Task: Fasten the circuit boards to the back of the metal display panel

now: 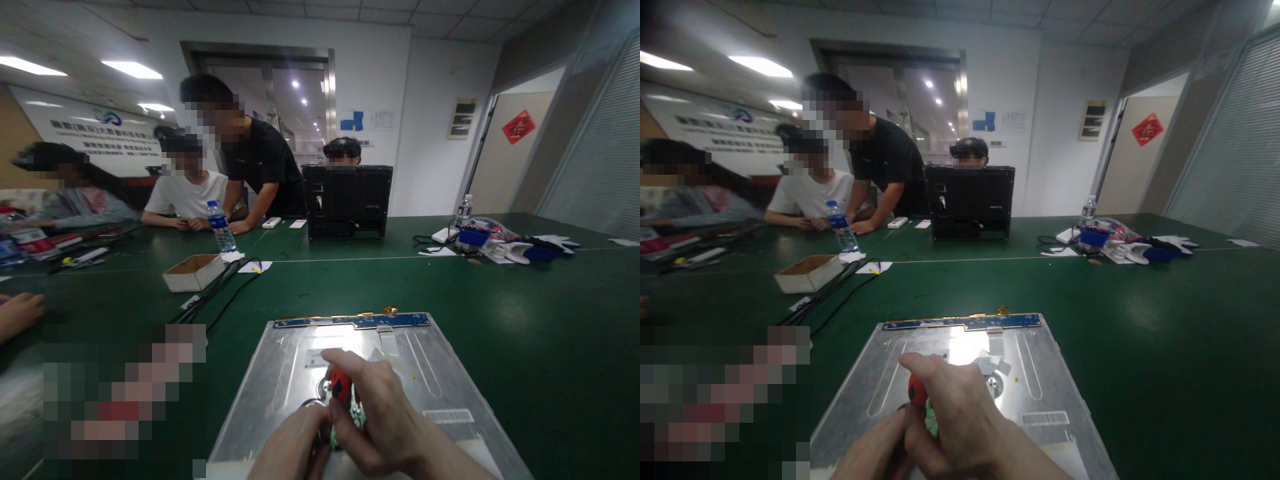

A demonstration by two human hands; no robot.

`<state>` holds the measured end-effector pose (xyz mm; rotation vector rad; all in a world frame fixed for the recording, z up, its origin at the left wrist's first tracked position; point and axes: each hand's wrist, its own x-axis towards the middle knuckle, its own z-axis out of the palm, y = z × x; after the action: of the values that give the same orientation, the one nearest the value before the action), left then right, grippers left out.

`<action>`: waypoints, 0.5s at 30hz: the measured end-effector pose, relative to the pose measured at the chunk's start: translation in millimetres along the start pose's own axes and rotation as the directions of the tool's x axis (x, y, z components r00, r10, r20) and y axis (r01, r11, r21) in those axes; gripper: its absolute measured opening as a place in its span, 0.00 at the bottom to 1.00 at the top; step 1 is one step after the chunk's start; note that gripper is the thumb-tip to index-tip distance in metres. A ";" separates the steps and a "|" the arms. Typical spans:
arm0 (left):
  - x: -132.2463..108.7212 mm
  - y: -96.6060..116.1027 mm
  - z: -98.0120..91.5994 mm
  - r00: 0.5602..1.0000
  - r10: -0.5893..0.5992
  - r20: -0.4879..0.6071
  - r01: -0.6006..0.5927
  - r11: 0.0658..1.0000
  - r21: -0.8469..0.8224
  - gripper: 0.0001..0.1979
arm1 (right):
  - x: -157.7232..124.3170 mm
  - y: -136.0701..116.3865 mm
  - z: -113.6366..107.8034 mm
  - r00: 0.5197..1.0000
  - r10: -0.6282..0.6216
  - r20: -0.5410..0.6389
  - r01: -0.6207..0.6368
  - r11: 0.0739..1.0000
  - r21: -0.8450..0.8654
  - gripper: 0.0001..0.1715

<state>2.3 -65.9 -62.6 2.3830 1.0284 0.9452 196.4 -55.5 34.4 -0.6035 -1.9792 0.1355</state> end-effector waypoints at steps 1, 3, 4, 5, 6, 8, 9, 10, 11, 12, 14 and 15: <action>-1.0 -2.6 1.6 1.000 -0.005 0.007 0.006 1.000 -0.006 0.08 | -0.3 0.3 0.4 1.000 0.005 -0.003 -0.005 1.000 -0.010 0.34; -1.8 -5.6 3.0 1.000 -0.007 0.012 0.007 1.000 -0.004 0.09 | -0.8 0.7 1.4 1.000 0.013 -0.010 -0.013 0.999 -0.038 0.33; -1.5 -5.8 2.8 1.000 0.000 0.007 0.000 1.000 0.000 0.09 | -0.9 0.8 2.0 1.000 0.013 -0.012 -0.013 0.999 -0.049 0.33; -0.8 -5.0 1.9 1.000 0.008 0.003 -0.008 1.000 0.003 0.10 | -1.1 1.0 2.6 1.000 0.011 -0.014 -0.012 0.998 -0.056 0.33; 0.2 -3.3 0.6 1.000 0.013 0.007 -0.014 1.000 0.007 0.10 | -1.2 1.1 3.2 1.000 0.008 -0.018 -0.009 0.998 -0.059 0.32; 3.0 1.8 -3.4 1.000 0.026 0.005 -0.026 1.000 0.017 0.11 | -1.6 1.7 4.5 1.000 0.003 -0.029 -0.005 0.998 -0.065 0.31; 4.5 4.9 -5.8 1.000 0.027 0.015 -0.027 0.999 0.021 0.11 | -1.9 2.1 5.1 0.999 0.003 -0.033 -0.005 0.998 -0.068 0.30; 5.9 7.9 -8.4 1.000 0.026 0.013 -0.026 0.999 0.026 0.11 | -2.3 2.5 5.8 0.999 0.004 -0.036 -0.006 0.997 -0.071 0.29; 7.1 10.8 -10.8 0.999 0.008 0.038 -0.009 1.000 0.029 0.10 | -2.7 2.9 6.4 0.999 0.005 -0.036 -0.008 0.997 -0.073 0.27; 8.0 13.4 -13.1 0.999 -0.007 0.047 0.006 1.000 0.030 0.09 | -3.0 3.3 6.9 0.999 0.006 -0.035 -0.009 0.997 -0.074 0.26; 9.0 17.2 -16.5 0.998 -0.031 0.061 0.030 0.999 0.026 0.08 | -3.3 3.5 7.3 0.999 0.005 -0.034 -0.007 0.997 -0.075 0.24; 8.9 18.4 -17.4 0.998 -0.031 0.055 0.030 0.999 0.019 0.08 | -3.2 3.3 7.0 0.999 0.005 -0.034 -0.008 0.997 -0.076 0.24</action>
<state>3.6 -70.1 -36.2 2.3878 1.0536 0.8577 192.7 -53.1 27.3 -0.6571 -1.9568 0.0536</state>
